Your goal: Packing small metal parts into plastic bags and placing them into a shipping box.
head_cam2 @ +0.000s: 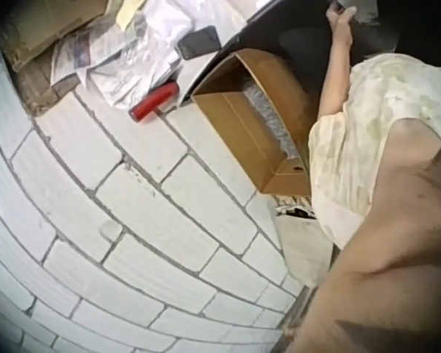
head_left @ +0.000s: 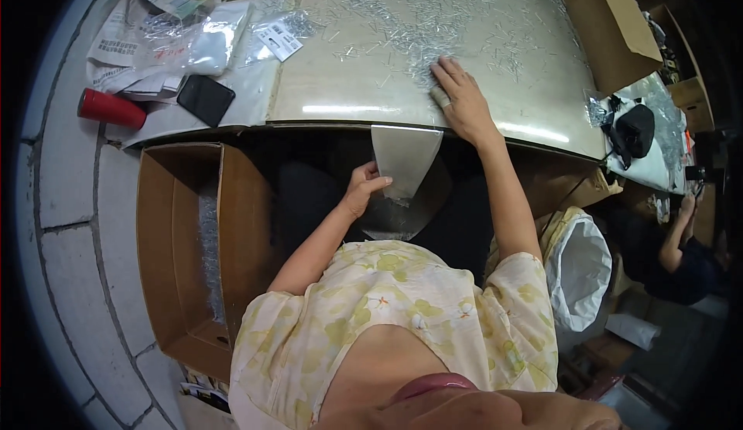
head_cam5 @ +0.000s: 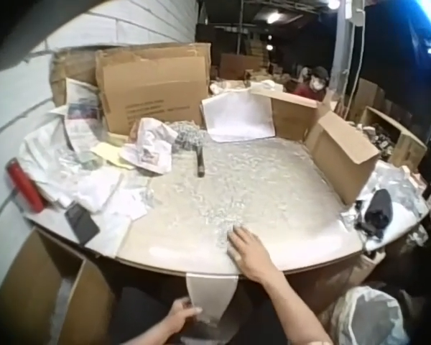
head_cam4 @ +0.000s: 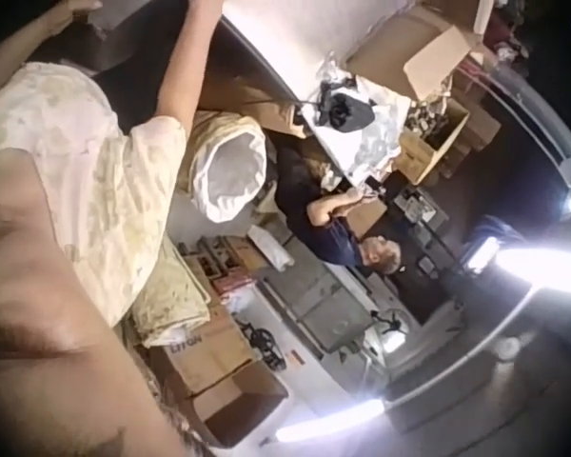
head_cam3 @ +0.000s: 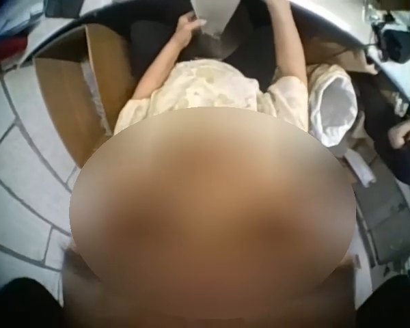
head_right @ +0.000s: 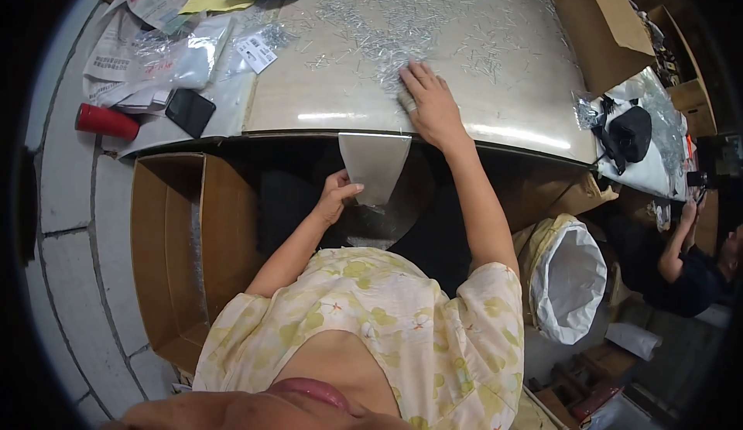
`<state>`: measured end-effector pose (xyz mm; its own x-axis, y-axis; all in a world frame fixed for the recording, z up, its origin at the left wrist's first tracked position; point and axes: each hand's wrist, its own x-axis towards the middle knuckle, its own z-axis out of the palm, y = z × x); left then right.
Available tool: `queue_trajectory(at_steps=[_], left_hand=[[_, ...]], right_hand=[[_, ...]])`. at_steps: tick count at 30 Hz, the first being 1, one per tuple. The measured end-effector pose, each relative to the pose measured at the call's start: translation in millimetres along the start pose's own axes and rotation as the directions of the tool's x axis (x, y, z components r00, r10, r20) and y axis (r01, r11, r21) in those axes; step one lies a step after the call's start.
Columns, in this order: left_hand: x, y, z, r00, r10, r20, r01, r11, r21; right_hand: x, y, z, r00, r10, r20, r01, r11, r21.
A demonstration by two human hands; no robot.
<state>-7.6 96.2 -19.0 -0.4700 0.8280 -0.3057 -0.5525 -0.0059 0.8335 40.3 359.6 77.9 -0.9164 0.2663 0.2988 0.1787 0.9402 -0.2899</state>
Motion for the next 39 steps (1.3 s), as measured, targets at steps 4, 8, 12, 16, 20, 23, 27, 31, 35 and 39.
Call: queue_trajectory(at_steps=[4, 8, 12, 16, 20, 23, 27, 31, 35, 39], left_hand=[[-2.5, -10.2, -2.5, 0.995, -0.071, 0.065, 0.077, 0.993, -0.093], [0.6, -13.6, -5.5, 0.997, -0.031, 0.068, 0.038, 0.994, -0.101], [1.3, -18.1, -0.3, 0.986, -0.079, 0.144, 0.122, 0.941, -0.317], [1.4, -37.6, -2.8, 0.977, -0.133, 0.167, 0.189, 0.902, -0.387], [-2.7, -34.6, -23.8, 0.980, -0.130, 0.148, 0.182, 0.882, -0.434], [6.1, -58.5, -59.3, 0.959, -0.178, 0.222, 0.257, 0.877, -0.406], [21.2, -74.6, -83.9, 0.872, -0.194, 0.450, 0.403, 0.806, -0.433], [11.4, -52.1, -18.4, 0.908, -0.263, 0.325, 0.407, 0.733, -0.545], [-2.9, -32.2, -1.2, 0.833, -0.088, 0.546, 0.481, 0.603, -0.637], [-17.0, -24.6, -5.3, 0.848, -0.051, 0.527, 0.381, 0.750, -0.540]], right_hand=[[11.6, 9.5, -6.0, 0.961, 0.238, -0.144, -0.266, 0.938, -0.224], [7.2, 5.1, -12.5, 0.999, -0.002, 0.035, 0.000, 0.999, 0.053], [-10.1, 16.2, -21.3, 0.979, 0.200, 0.043, -0.173, 0.696, 0.697], [0.2, -23.5, -0.1, 0.976, 0.174, -0.131, -0.119, 0.930, 0.347], [-13.9, -79.0, 12.9, 0.996, -0.051, -0.068, 0.054, 0.998, 0.037], [-30.5, -96.3, -4.1, 1.000, 0.016, -0.021, -0.014, 0.996, 0.082], [-51.6, -99.8, -41.1, 0.980, 0.124, -0.159, -0.082, 0.965, 0.247], [-86.8, -91.6, -44.7, 0.971, 0.188, -0.146, -0.120, 0.916, 0.382], [-125.1, -89.2, -47.0, 0.958, 0.287, -0.021, -0.242, 0.842, 0.482], [-143.0, -93.2, -33.3, 0.945, 0.321, 0.063, -0.294, 0.747, 0.597]])
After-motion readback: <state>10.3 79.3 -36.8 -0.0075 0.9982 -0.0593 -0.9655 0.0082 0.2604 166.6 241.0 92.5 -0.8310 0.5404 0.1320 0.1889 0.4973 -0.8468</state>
